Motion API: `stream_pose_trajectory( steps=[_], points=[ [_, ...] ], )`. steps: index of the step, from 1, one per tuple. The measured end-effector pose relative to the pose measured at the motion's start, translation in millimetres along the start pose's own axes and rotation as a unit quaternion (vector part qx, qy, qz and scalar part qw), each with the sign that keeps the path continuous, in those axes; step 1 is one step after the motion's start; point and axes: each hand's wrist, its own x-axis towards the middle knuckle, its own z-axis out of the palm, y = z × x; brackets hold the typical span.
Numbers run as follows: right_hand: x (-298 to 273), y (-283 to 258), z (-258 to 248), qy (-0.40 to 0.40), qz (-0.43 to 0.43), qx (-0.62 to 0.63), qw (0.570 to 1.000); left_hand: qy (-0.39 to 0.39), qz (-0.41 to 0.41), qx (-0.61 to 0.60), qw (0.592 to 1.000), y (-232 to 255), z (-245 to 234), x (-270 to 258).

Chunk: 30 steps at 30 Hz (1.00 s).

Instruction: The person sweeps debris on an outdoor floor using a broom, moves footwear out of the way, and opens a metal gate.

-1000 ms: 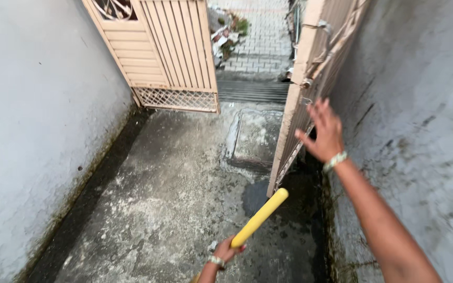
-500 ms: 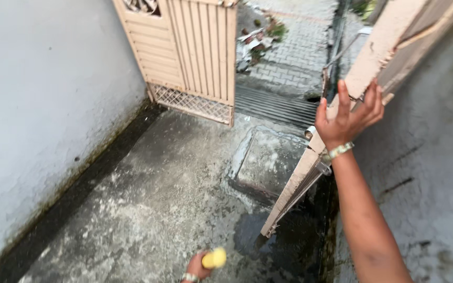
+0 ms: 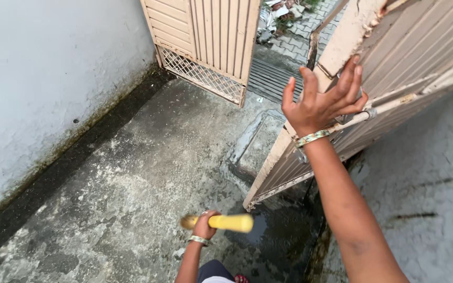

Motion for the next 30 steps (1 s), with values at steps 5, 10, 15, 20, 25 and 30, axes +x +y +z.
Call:
stream_pose_trajectory(
  steps=[5, 10, 15, 20, 25, 30],
  points=[
    [17, -37, 59, 0.041, -0.018, 0.027, 0.999, -0.001, -0.029, 0.016, 0.999, -36, -30, 26],
    [23, -69, 135, 0.026, -0.016, -0.004, 1.0, 0.003, 0.006, 0.037, 0.999, -76, -59, 94],
    [39, -96, 199, 0.002, -0.013, 0.041, 0.999, -0.031, -0.037, 0.036, 0.998, -85, -93, 178],
    [48, -96, 240, 0.025, 0.114, 0.296, 0.948, -0.123, -0.142, 0.002, 0.982, -107, -123, 260],
    [48, -86, 327, -0.104, 0.204, 0.317, 0.92, -0.118, -0.141, -0.086, 0.979, -129, -113, 323],
    [53, -94, 422, -0.052, 0.188, 0.26, 0.946, -0.147, -0.023, 0.004, 0.989, -130, -112, 387]
  ],
)
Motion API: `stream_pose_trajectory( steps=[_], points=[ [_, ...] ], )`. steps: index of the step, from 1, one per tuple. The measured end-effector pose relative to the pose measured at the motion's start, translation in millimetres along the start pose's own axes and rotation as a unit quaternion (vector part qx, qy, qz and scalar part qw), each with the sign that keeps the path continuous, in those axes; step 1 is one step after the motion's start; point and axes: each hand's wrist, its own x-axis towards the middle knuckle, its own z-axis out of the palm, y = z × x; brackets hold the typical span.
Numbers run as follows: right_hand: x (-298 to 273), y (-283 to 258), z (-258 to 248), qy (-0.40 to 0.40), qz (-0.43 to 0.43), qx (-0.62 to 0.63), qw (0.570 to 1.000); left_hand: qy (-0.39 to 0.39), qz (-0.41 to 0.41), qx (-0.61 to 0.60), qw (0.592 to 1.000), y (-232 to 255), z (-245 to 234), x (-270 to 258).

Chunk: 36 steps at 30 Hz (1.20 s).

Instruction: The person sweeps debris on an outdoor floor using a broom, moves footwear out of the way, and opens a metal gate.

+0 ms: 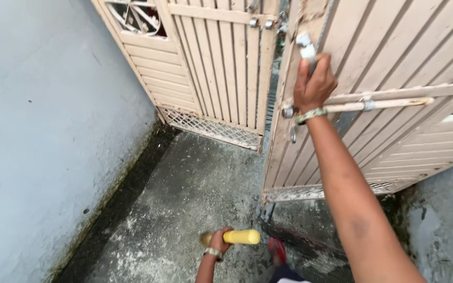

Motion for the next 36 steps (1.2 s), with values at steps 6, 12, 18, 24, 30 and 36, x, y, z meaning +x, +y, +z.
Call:
stream_pose_trajectory(
  steps=[6, 12, 18, 24, 30, 36],
  points=[
    [28, 61, 95, 0.001, -0.018, 0.004, 1.0, -0.006, 0.019, 0.015, 1.0, -15, -19, 74],
    [57, 123, 177, 0.002, -0.005, 0.003, 1.0, 0.056, 0.026, 0.0, 0.998, -25, -41, 151],
    [90, 177, 227, -0.021, 0.039, 0.016, 0.999, 0.034, -0.05, 0.005, 0.998, -23, -57, 212],
    [101, 216, 254, -0.038, 0.057, 0.031, 0.997, 0.018, -0.061, 0.056, 0.996, -23, -57, 262],
    [87, 248, 243, -0.142, -0.005, 0.021, 0.99, -0.041, -0.068, 0.108, 0.991, -37, -34, 301],
    [-126, 79, 142, -0.765, -0.054, -0.092, 0.636, -0.112, -0.088, 0.201, 0.969, -49, 0, 321]
  ],
)
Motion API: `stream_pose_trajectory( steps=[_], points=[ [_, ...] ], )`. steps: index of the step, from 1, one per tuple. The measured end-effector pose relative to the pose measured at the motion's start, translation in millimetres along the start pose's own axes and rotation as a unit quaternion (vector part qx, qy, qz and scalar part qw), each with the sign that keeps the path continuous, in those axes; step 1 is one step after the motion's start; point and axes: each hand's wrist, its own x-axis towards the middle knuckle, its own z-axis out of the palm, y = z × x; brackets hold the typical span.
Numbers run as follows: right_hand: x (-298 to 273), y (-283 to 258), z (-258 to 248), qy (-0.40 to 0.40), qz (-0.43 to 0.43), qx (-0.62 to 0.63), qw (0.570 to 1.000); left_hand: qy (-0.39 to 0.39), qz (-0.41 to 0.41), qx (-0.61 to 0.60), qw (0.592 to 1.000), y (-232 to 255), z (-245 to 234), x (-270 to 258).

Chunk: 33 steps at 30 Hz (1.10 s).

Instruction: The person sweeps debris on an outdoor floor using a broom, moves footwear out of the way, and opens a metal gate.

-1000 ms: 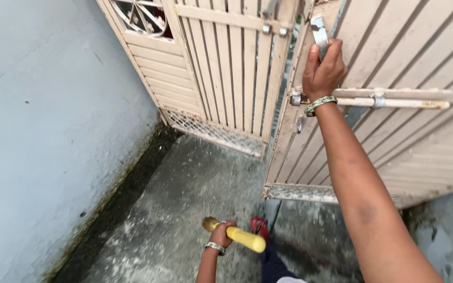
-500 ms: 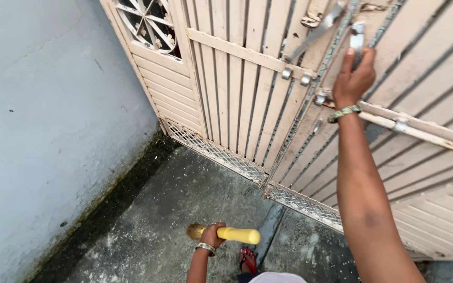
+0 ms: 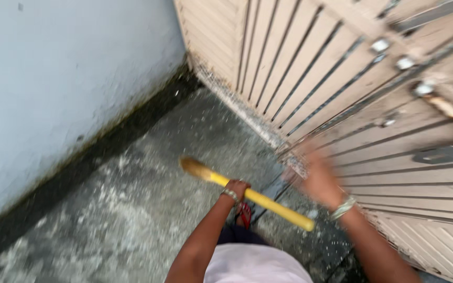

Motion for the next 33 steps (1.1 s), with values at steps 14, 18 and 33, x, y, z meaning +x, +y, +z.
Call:
stream_pose_trajectory(
  steps=[14, 18, 33],
  points=[
    [89, -16, 332, -0.015, -0.015, 0.238, 0.971, 0.261, -0.138, 0.005, 0.955, -89, 46, -29],
    [161, -88, 372, -0.104, 0.213, 0.635, 0.735, 0.165, -0.234, -0.014, 0.958, -132, 94, -118],
    [147, -213, 428, -0.406, -0.131, -0.03, 0.904, -0.158, -0.522, -0.228, 0.807, -128, 159, -310]
  ],
)
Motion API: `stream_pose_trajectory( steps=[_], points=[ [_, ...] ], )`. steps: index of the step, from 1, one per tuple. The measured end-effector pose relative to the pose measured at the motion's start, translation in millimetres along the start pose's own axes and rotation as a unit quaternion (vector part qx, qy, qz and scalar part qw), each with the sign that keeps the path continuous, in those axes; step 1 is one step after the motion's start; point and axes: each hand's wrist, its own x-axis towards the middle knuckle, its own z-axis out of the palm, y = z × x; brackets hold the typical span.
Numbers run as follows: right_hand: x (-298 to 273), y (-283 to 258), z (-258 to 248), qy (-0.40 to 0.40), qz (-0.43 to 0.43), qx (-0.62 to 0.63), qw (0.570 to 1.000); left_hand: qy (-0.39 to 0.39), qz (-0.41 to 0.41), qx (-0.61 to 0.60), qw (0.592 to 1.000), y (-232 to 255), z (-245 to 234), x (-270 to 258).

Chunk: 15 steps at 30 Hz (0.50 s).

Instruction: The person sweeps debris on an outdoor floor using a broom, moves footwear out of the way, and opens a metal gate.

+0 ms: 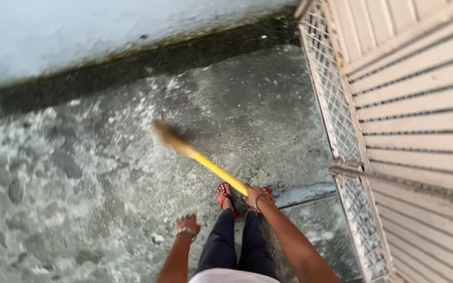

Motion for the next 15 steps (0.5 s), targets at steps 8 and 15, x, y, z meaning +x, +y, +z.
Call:
stream_pose_trajectory(
  steps=[8, 15],
  points=[
    [-43, 53, -46, 0.203, 0.021, 0.062, 0.977, 0.133, 0.013, -0.143, 0.981, -34, -27, 18],
    [4, 57, -118, 0.124, 0.148, 0.43, 0.882, 0.101, -0.096, -0.234, 0.962, -120, 14, -15]
  ],
)
